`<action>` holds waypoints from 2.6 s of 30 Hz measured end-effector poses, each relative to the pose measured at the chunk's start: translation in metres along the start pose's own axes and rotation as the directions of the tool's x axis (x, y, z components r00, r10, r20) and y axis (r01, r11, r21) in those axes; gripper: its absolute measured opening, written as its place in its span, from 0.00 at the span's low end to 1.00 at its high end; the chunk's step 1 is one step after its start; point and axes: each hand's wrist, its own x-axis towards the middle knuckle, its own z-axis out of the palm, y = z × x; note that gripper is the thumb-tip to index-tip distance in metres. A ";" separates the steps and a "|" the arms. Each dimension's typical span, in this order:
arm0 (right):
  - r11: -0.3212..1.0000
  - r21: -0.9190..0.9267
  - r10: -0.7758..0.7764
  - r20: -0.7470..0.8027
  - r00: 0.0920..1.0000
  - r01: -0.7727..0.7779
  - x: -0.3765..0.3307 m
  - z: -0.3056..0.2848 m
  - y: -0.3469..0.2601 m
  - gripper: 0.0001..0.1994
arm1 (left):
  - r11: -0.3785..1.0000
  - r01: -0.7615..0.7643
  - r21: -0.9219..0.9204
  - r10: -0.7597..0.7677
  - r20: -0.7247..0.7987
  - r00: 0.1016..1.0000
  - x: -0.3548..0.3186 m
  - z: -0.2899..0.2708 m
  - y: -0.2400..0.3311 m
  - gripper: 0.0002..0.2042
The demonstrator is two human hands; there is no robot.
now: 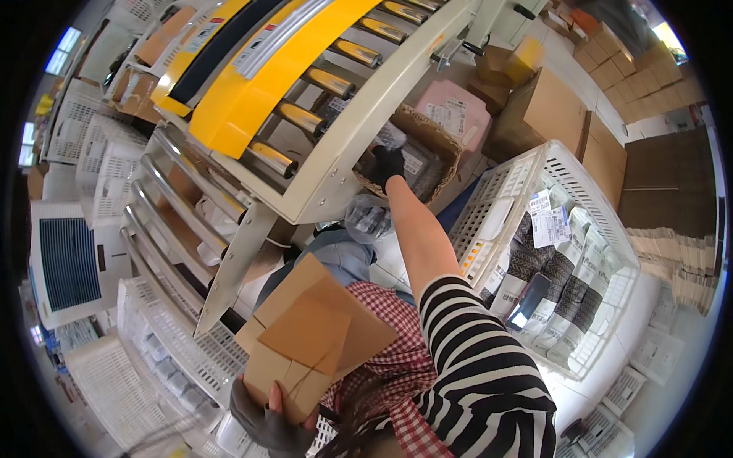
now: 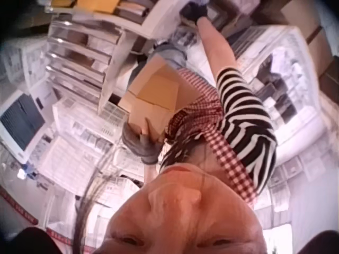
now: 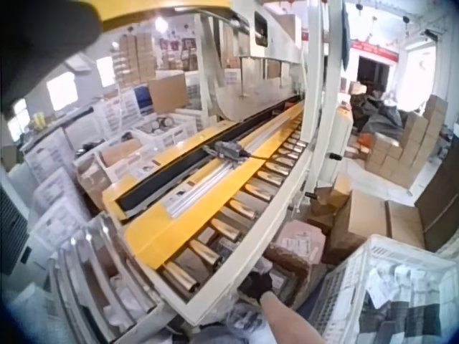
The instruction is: The recorder is packing, labeling, and processing small parcels at a warehouse workstation.
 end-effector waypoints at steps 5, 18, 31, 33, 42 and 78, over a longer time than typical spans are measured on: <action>0.880 -0.204 -0.471 -0.275 0.838 0.428 -0.104 0.000 -0.062 0.27 | 0.986 0.036 -0.163 -0.027 0.058 0.998 -0.019 -0.003 -0.022 0.36; 0.790 -0.583 0.140 0.475 0.869 0.192 -0.382 0.110 -0.126 0.24 | -0.626 0.209 -0.751 -0.320 0.492 0.810 0.009 0.062 -0.025 0.26; 0.310 -0.596 0.636 0.709 0.305 0.741 -0.339 0.272 -0.070 0.26 | -0.305 -0.031 -0.952 -0.430 0.108 0.896 0.027 0.109 -0.068 0.31; 0.026 -0.442 0.679 0.666 0.309 0.897 -0.348 0.321 -0.069 0.25 | -0.062 0.026 -0.998 -0.398 0.049 0.916 0.046 0.100 -0.104 0.30; -0.572 0.353 0.807 0.404 0.431 0.741 -0.308 0.402 0.017 0.21 | 0.852 0.341 -0.396 -0.377 -0.012 0.926 0.086 0.109 -0.202 0.39; -0.537 0.413 0.408 0.890 -0.202 0.736 -0.320 0.345 0.001 0.19 | 0.696 0.034 -0.717 -0.263 -0.210 0.942 0.134 0.121 -0.188 0.50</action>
